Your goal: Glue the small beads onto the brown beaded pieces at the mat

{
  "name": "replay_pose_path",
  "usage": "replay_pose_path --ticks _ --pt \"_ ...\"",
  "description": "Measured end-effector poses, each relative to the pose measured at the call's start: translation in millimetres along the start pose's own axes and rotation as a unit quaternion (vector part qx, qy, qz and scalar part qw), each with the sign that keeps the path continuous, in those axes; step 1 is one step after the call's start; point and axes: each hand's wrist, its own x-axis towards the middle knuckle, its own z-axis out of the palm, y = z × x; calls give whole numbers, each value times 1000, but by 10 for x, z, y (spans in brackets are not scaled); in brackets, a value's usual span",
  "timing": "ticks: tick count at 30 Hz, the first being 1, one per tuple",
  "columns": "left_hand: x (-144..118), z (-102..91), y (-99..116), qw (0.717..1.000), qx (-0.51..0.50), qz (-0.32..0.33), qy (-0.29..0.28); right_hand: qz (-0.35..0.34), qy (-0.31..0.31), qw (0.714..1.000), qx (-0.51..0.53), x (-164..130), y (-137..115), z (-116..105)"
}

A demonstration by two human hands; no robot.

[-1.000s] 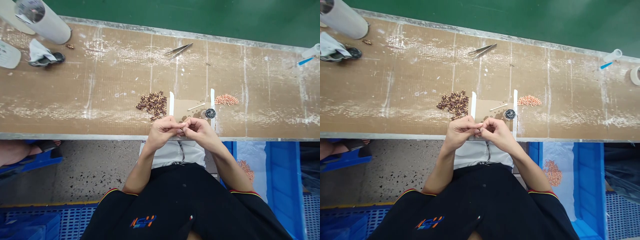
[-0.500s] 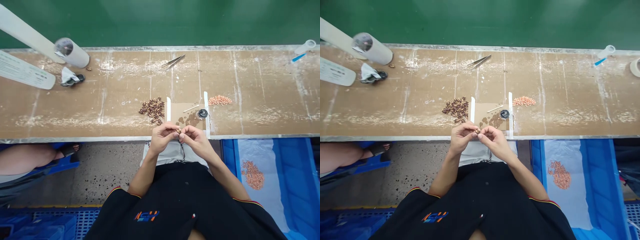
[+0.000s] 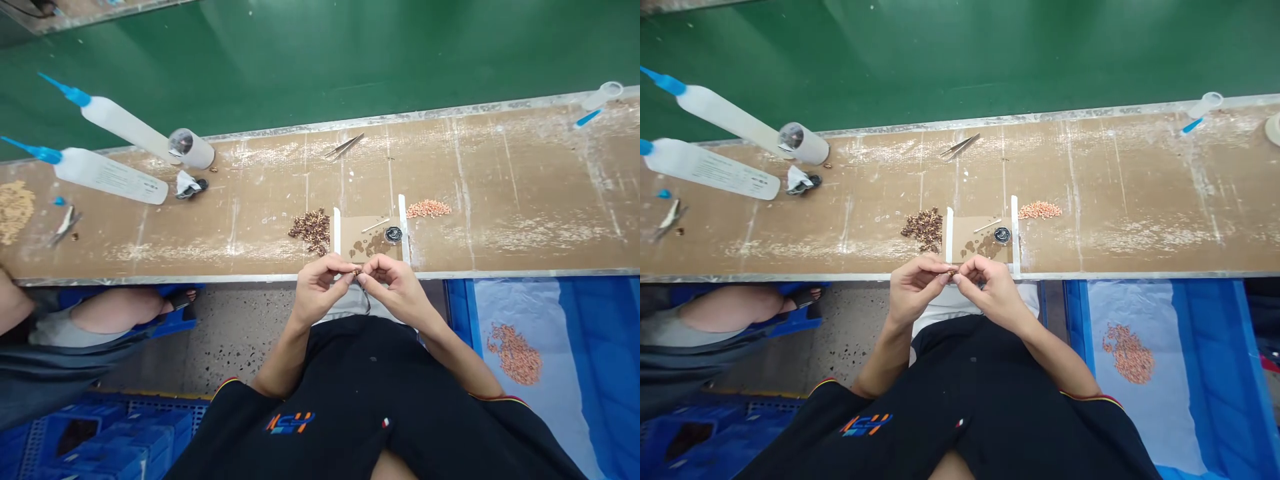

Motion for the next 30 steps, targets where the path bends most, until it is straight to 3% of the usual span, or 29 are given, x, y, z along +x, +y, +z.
replay_pose_path --ticks 10,14,17,20,22,26,30 --pt "9 28 -4 998 -19 -32 50 -38 -59 997 -42 161 -14 -65" --pt "-62 -51 -20 997 19 -75 24 -50 -37 991 -114 110 37 -134" --pt "-158 -262 -112 985 119 -119 48 -57 12 985 -161 20 158 -206" --pt "-224 -512 -273 940 267 -137 164 -47 83 979 -181 -91 329 -293" --pt "-212 -625 -385 913 328 -137 202 -32 151 968 -199 -171 445 -365" --pt "-58 -664 -519 904 371 -119 177 3 296 919 -261 -330 634 -593" --pt "105 -653 -514 888 426 -122 127 42 435 844 -311 -444 736 -1025"
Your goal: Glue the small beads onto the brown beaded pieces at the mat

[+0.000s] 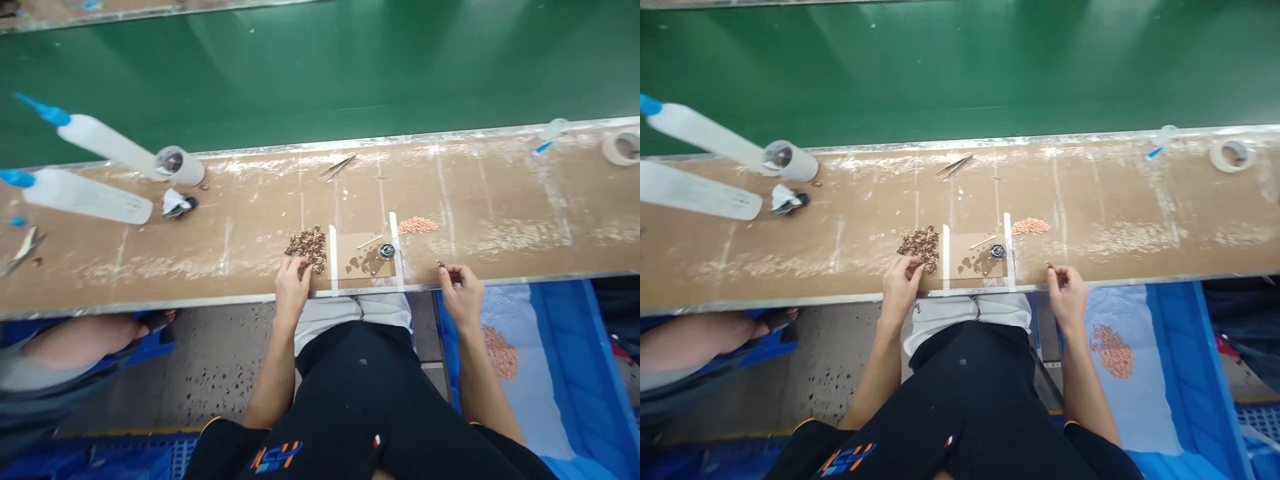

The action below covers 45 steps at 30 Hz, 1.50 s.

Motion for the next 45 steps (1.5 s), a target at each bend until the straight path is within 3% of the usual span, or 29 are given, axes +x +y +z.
replay_pose_path --ticks 3,6,12,17,21,24,27,29,32,35,41,45 --pt "95 -46 -14 999 34 1 -17 77 88 993 -32 372 234 -234" --pt "170 -100 -70 999 41 5 -4 140 138 977 -85 876 421 -507" --pt "162 -197 -145 997 -36 -71 8 165 190 959 -132 1804 642 -915" --pt "66 -263 -62 979 -157 -126 16 172 197 955 -137 2135 797 -1057" --pt "0 -276 95 976 -196 -97 4 165 218 953 -130 2092 848 -1006" --pt "-27 -221 217 973 -216 -77 -20 127 202 965 -113 1861 759 -790" --pt "-38 -87 317 956 -274 -64 -80 1 98 994 -57 1455 541 -450" --pt "-44 30 364 939 -314 -51 -131 -92 1 995 -41 1157 354 -217" --pt "-55 191 386 916 -351 -23 -190 -192 -120 973 -55 838 104 58" --pt "-57 278 330 915 -347 -8 -207 -246 -196 945 -85 752 -31 223" --pt "4 274 132 922 -341 -16 -180 -324 -239 900 -165 921 -74 317" --pt "37 283 110 915 -363 -22 -172 -380 -262 860 -218 1045 -138 322"
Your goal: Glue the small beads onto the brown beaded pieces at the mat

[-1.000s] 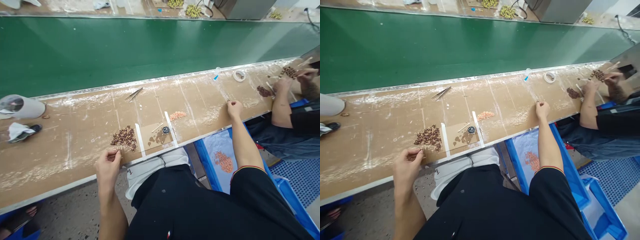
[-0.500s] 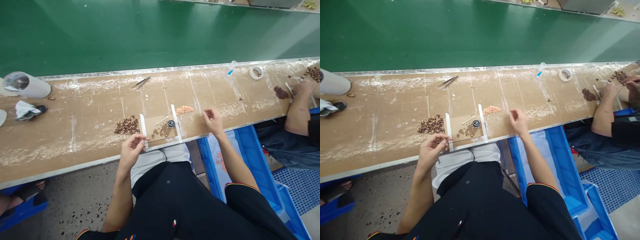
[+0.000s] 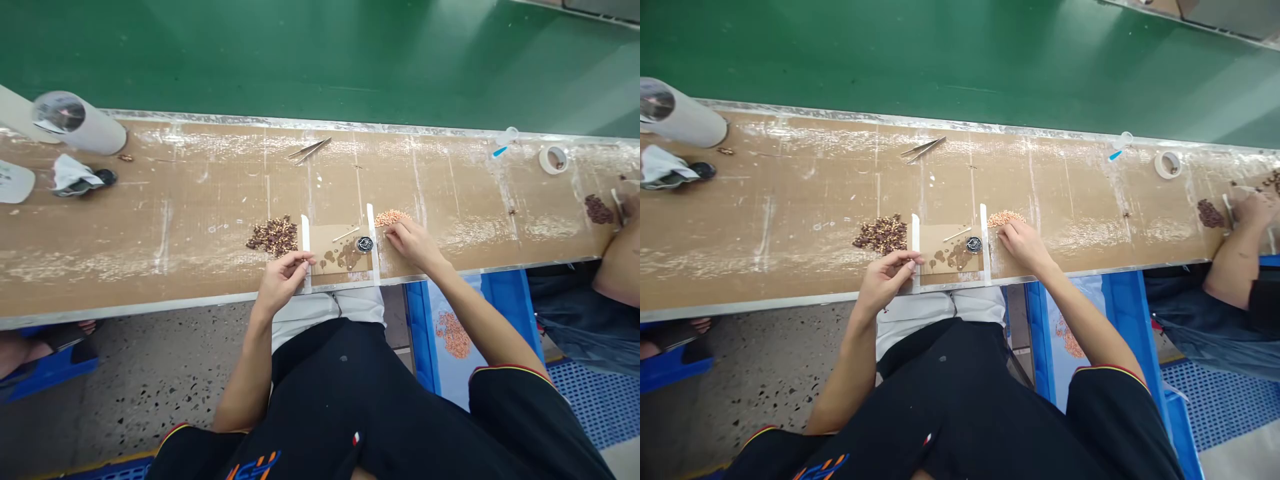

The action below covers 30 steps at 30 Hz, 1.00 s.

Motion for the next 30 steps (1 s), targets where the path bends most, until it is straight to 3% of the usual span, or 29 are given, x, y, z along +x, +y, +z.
replay_pose_path --ticks 13,20,25,30 --pt "-139 65 64 995 -92 -10 -35 -140 -112 970 -163 269 12 -185" --pt "-193 99 133 995 -87 -25 -34 -232 -114 939 -225 350 75 -212" --pt "-200 113 143 995 -89 -13 -35 -254 -126 925 -254 386 75 -214" --pt "-224 113 138 996 -84 -13 -33 -234 -139 929 -250 394 39 -194"
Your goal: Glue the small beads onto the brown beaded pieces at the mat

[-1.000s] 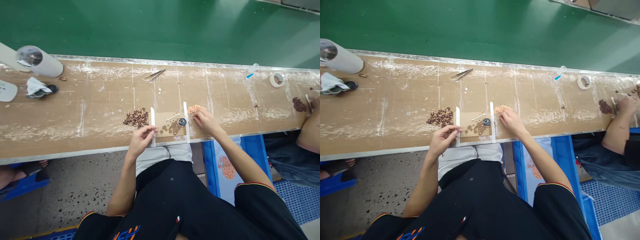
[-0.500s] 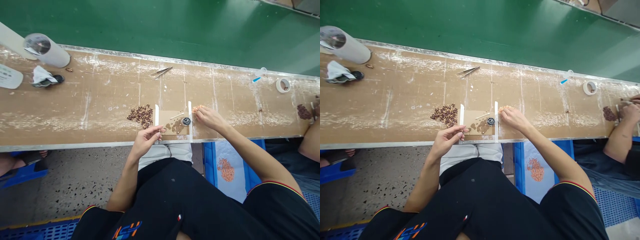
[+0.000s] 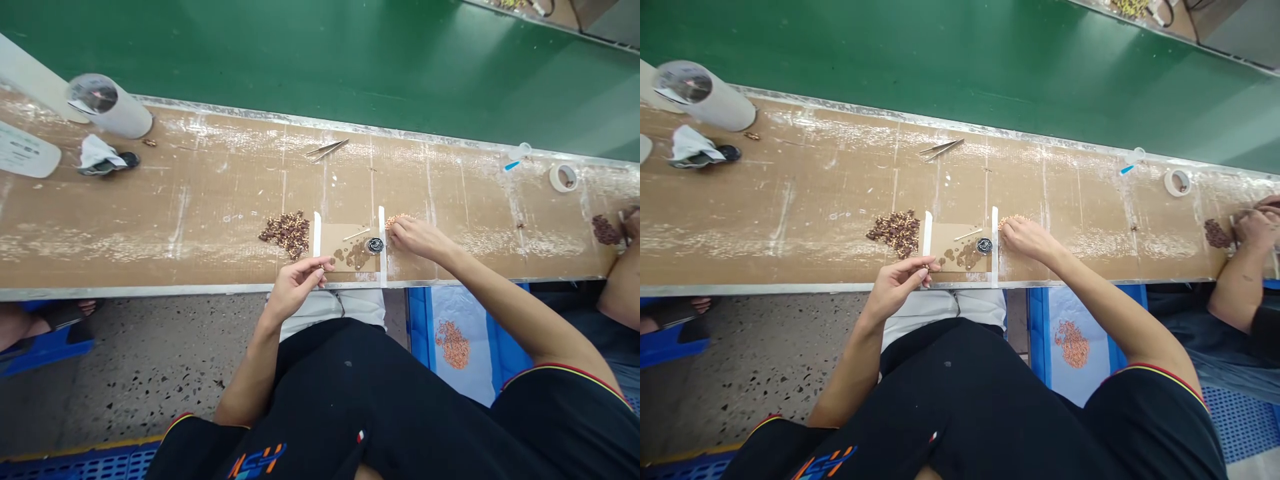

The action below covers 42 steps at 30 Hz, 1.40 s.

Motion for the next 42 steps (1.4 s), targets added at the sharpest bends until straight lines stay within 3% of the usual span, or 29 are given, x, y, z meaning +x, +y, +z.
replay_pose_path --ticks 12,20,34,42 --pt "-11 26 -14 1000 10 -8 -22 66 -20 993 100 69 -97 -10" --pt "-4 41 7 999 11 -16 -29 110 30 981 156 30 -149 56" --pt "-22 37 12 999 14 -20 -21 53 81 982 160 -78 -80 182" --pt "-47 34 -17 999 19 -27 -12 18 54 986 157 -89 -7 161"
